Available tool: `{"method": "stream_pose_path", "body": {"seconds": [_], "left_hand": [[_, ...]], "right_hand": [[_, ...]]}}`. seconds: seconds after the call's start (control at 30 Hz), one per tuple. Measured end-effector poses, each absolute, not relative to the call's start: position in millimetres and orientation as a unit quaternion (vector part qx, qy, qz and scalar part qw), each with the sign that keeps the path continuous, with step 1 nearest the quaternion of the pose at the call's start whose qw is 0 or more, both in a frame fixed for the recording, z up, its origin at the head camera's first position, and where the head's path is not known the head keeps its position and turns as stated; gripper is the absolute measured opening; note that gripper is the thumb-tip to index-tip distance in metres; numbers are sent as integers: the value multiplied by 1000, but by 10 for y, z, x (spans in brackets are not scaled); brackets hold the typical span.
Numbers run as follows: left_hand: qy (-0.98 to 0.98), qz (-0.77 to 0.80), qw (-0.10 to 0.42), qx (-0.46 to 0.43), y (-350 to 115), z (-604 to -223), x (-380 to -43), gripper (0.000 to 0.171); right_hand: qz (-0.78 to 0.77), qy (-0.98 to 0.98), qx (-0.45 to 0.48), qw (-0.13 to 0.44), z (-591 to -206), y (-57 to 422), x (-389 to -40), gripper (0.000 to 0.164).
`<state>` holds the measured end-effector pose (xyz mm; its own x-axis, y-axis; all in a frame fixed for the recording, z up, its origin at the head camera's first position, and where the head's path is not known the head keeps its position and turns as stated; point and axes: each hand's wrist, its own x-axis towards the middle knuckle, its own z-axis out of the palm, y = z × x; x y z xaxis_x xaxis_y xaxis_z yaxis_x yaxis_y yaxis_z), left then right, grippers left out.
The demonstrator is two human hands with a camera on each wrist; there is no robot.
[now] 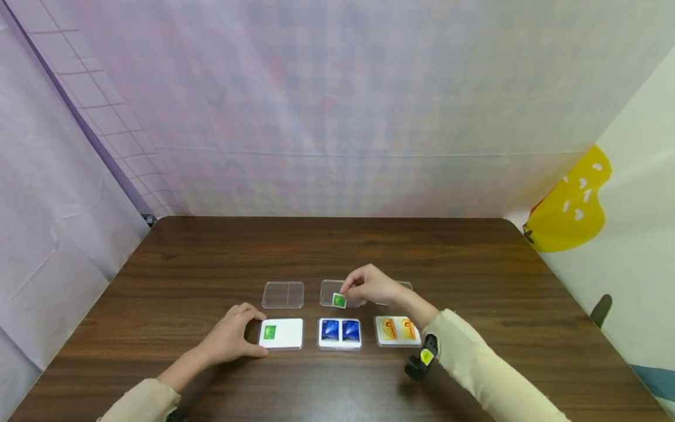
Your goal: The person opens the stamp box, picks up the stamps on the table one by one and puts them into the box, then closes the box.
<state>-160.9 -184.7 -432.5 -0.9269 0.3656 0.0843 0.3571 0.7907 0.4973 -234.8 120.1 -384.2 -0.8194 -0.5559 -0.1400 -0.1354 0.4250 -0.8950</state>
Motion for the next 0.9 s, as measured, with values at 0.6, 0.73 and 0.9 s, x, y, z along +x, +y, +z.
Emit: {"method": "stream_pose_path", "body": {"seconds": [0.6, 0.73, 0.9], "left_hand": [[945, 266, 7, 188, -1841, -4332, -1615, 60], [945, 267, 5, 190, -1841, -4333, -1613, 60], [943, 269, 2, 196, -1848, -4312, -1605, 60]], "right_hand": [[-505, 799, -205, 254, -4075, 532, -2112, 8], [-500, 801, -204, 259, -4131, 440, -2076, 8], [-501, 801, -192, 265, -4170, 368, -2088, 12]]}}
